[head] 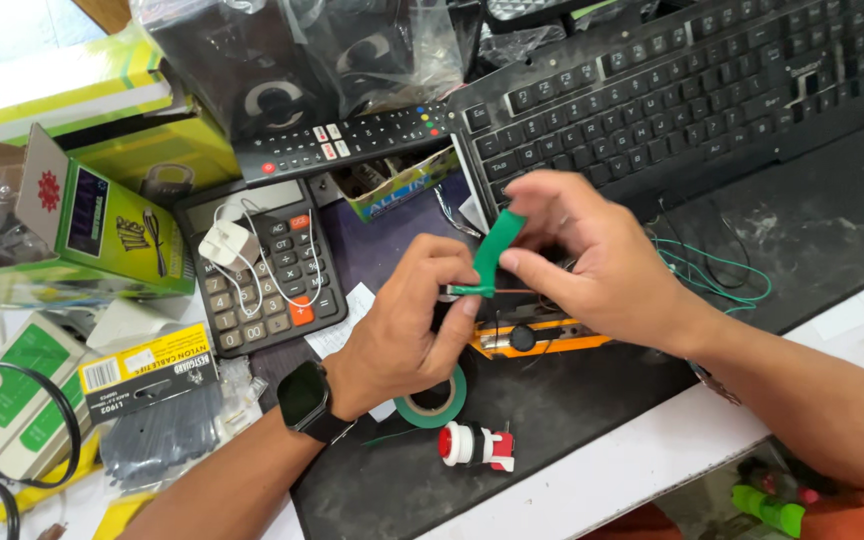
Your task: The person twists together the wires of a small electronic component at a cluttered workbench, cuts and trims the wires with a utility knife, then wraps green tape around the component body to secure the wiring. The clip ends while the person is still taping the component.
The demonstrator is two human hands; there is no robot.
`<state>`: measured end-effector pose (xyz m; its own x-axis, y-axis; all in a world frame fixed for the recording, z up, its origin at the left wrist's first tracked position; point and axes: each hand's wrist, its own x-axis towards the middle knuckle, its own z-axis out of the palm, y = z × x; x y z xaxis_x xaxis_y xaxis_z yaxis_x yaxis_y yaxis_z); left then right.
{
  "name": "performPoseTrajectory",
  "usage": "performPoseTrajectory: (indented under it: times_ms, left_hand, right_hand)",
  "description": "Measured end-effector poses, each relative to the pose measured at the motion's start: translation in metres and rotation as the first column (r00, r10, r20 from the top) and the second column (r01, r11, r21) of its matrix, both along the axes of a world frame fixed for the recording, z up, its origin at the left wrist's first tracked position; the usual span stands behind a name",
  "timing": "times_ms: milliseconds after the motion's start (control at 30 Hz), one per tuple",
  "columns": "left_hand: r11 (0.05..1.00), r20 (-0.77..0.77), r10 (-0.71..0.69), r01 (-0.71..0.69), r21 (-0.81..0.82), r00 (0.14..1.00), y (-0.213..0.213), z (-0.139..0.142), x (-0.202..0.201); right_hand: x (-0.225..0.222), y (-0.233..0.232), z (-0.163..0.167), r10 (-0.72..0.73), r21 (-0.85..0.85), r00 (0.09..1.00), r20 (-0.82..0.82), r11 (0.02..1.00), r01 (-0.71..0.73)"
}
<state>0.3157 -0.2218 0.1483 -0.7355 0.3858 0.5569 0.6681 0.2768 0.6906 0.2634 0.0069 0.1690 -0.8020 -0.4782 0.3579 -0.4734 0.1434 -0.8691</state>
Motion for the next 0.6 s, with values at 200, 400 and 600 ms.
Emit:
performPoseTrajectory:
  times_ms: [200,400,600]
  left_hand:
    - [0.986,-0.038,0.162,-0.161,0.03,0.986,-0.002,0.011,-0.004]
    - [0.974,-0.114,0.222,-0.226,-0.016,0.968,-0.005,0.032,-0.001]
    - [0.968,-0.103,0.249,-0.25,0.002,0.963,-0.003,0.039,0.0]
  right_hand:
    - [0.019,0.015,0.022,-0.009,0.042,0.788,-0.615,0.998,0.044]
    - [0.04,-0.006,0.014,0.45,0.248,0.725,-0.52,0.893,-0.376]
    - [0.044,-0.016,0.009,0.366,0.242,0.822,-0.436,0.928,-0.284]
